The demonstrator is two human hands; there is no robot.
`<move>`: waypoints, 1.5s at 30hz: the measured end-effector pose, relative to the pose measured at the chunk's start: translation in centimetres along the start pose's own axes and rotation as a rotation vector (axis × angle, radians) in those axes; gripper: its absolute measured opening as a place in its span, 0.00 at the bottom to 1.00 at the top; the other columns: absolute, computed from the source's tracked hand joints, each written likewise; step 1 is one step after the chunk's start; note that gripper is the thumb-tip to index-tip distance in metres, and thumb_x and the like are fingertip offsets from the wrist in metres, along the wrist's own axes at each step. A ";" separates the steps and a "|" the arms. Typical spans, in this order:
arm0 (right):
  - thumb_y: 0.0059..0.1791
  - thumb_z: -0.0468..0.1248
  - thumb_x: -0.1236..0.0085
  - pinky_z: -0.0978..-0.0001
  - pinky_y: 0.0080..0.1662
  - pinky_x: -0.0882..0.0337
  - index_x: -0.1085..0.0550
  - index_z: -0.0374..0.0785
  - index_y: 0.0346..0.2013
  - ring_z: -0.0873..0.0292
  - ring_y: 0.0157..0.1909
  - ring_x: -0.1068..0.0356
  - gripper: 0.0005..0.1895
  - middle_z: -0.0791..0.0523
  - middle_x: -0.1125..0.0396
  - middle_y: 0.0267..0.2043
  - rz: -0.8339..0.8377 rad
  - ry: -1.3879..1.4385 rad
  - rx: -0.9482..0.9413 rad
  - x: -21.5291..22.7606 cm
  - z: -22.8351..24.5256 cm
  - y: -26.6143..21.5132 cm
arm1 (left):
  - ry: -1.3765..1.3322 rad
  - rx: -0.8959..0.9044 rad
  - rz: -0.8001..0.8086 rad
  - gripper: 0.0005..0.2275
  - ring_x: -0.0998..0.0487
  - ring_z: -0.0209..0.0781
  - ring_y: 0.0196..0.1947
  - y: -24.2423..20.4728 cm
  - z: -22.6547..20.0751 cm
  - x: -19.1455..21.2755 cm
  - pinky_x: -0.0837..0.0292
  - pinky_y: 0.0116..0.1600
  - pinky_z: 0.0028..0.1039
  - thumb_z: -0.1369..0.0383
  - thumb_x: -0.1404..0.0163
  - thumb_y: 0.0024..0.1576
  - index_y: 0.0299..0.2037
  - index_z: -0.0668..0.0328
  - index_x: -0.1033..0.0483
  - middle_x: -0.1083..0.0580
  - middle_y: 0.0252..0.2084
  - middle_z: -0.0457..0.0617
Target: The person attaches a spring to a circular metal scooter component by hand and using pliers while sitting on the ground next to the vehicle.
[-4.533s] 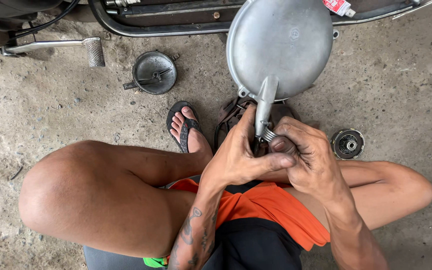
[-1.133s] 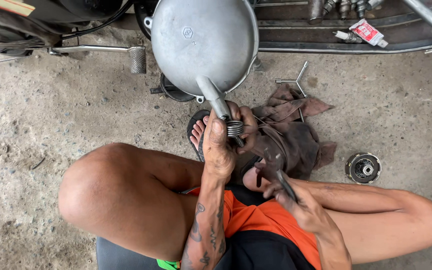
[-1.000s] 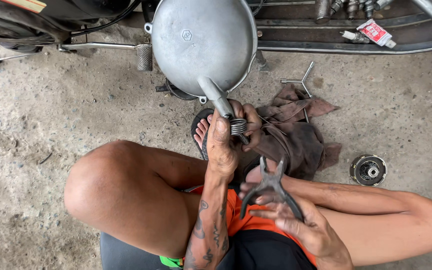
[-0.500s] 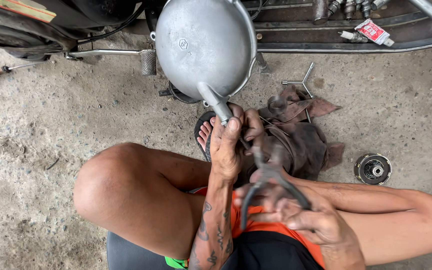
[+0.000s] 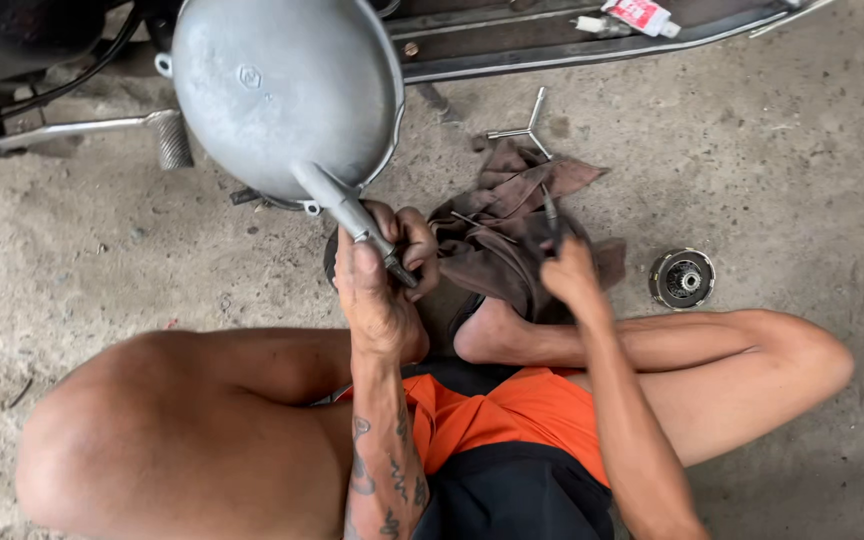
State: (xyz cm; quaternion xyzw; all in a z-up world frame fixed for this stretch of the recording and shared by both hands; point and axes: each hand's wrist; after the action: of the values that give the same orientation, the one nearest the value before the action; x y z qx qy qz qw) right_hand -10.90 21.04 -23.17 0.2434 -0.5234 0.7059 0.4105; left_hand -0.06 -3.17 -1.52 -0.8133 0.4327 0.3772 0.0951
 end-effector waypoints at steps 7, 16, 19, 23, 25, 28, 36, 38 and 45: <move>0.47 0.44 0.56 0.60 0.23 0.38 0.35 0.28 0.49 0.49 0.19 0.37 0.23 0.40 0.35 0.24 0.129 -0.026 0.004 2.9 7.8 -1.9 | 0.070 0.094 0.013 0.25 0.46 0.27 0.08 -0.4 3.4 1.8 0.47 0.12 0.13 0.41 0.70 0.54 0.36 0.60 0.45 0.46 0.18 0.46; 0.52 0.34 0.61 0.43 0.48 0.32 0.45 0.32 0.57 0.38 0.52 0.38 0.19 0.39 0.45 0.50 -0.123 -0.168 0.430 -0.8 14.1 8.8 | 0.348 0.165 0.029 0.32 0.41 0.29 0.07 1.3 4.1 1.3 0.45 0.11 0.14 0.36 0.76 0.50 0.34 0.62 0.42 0.41 0.17 0.47; 0.53 0.42 0.59 0.44 0.44 0.28 0.46 0.35 0.58 0.40 0.55 0.40 0.22 0.41 0.44 0.52 -0.030 -0.194 0.375 -1.4 14.8 10.6 | 0.153 0.197 0.041 0.29 0.43 0.29 0.07 1.4 5.3 2.3 0.46 0.11 0.14 0.38 0.68 0.51 0.36 0.63 0.43 0.44 0.19 0.47; 0.52 0.42 0.54 0.44 0.40 0.26 0.45 0.37 0.52 0.41 0.47 0.35 0.19 0.42 0.42 0.48 -0.012 -0.180 0.314 -1.8 14.3 11.4 | 0.093 0.202 0.030 0.27 0.43 0.26 0.09 1.5 6.3 2.8 0.45 0.13 0.13 0.41 0.65 0.53 0.36 0.62 0.43 0.43 0.20 0.45; 0.50 0.39 0.52 0.43 0.38 0.27 0.45 0.38 0.48 0.42 0.44 0.34 0.17 0.44 0.41 0.44 -0.001 -0.130 0.333 -1.3 13.5 11.0 | 0.075 0.199 0.032 0.26 0.43 0.25 0.10 1.5 6.6 2.8 0.45 0.14 0.12 0.42 0.65 0.54 0.36 0.62 0.43 0.42 0.20 0.45; 0.51 0.36 0.51 0.44 0.31 0.33 0.45 0.36 0.42 0.38 0.40 0.35 0.14 0.44 0.43 0.38 -0.014 0.298 0.502 0.4 13.0 8.3 | 0.062 0.203 0.075 0.26 0.44 0.26 0.09 1.6 6.4 2.4 0.46 0.13 0.12 0.41 0.65 0.53 0.36 0.62 0.44 0.43 0.20 0.46; 0.44 0.29 0.44 0.71 0.38 0.26 0.33 0.31 0.38 0.61 0.30 0.32 0.10 0.53 0.38 0.28 0.057 1.167 0.291 5.7 12.1 -4.5 | 0.119 0.246 0.188 0.31 0.45 0.27 0.10 0.3 5.3 0.2 0.46 0.14 0.14 0.36 0.74 0.50 0.37 0.62 0.43 0.42 0.20 0.46; 0.45 0.28 0.45 0.69 0.39 0.25 0.32 0.32 0.38 0.61 0.30 0.32 0.09 0.52 0.37 0.29 0.056 1.235 0.311 7.0 11.5 -6.6 | 0.162 0.238 0.213 0.32 0.44 0.28 0.10 -0.1 4.2 -0.9 0.46 0.14 0.14 0.36 0.75 0.50 0.37 0.62 0.43 0.42 0.20 0.47; 0.50 0.41 0.54 0.62 0.38 0.24 0.36 0.34 0.34 0.53 0.34 0.27 0.11 0.47 0.34 0.29 0.075 1.318 0.574 17.9 13.0 -17.0 | 0.070 0.209 0.361 0.31 0.42 0.28 0.11 -1.5 0.7 -6.7 0.44 0.15 0.13 0.38 0.77 0.52 0.38 0.63 0.43 0.41 0.22 0.46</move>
State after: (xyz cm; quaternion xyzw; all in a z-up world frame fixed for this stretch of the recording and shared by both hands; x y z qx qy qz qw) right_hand -7.56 16.65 4.18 -0.1534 0.0312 0.8294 0.5363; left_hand -1.56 2.28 2.38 -0.7207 0.6113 0.3128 0.0948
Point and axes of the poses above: each hand's wrist, its own y-axis towards the middle knuckle, its own x-axis out of the back of the hand, z = x × y
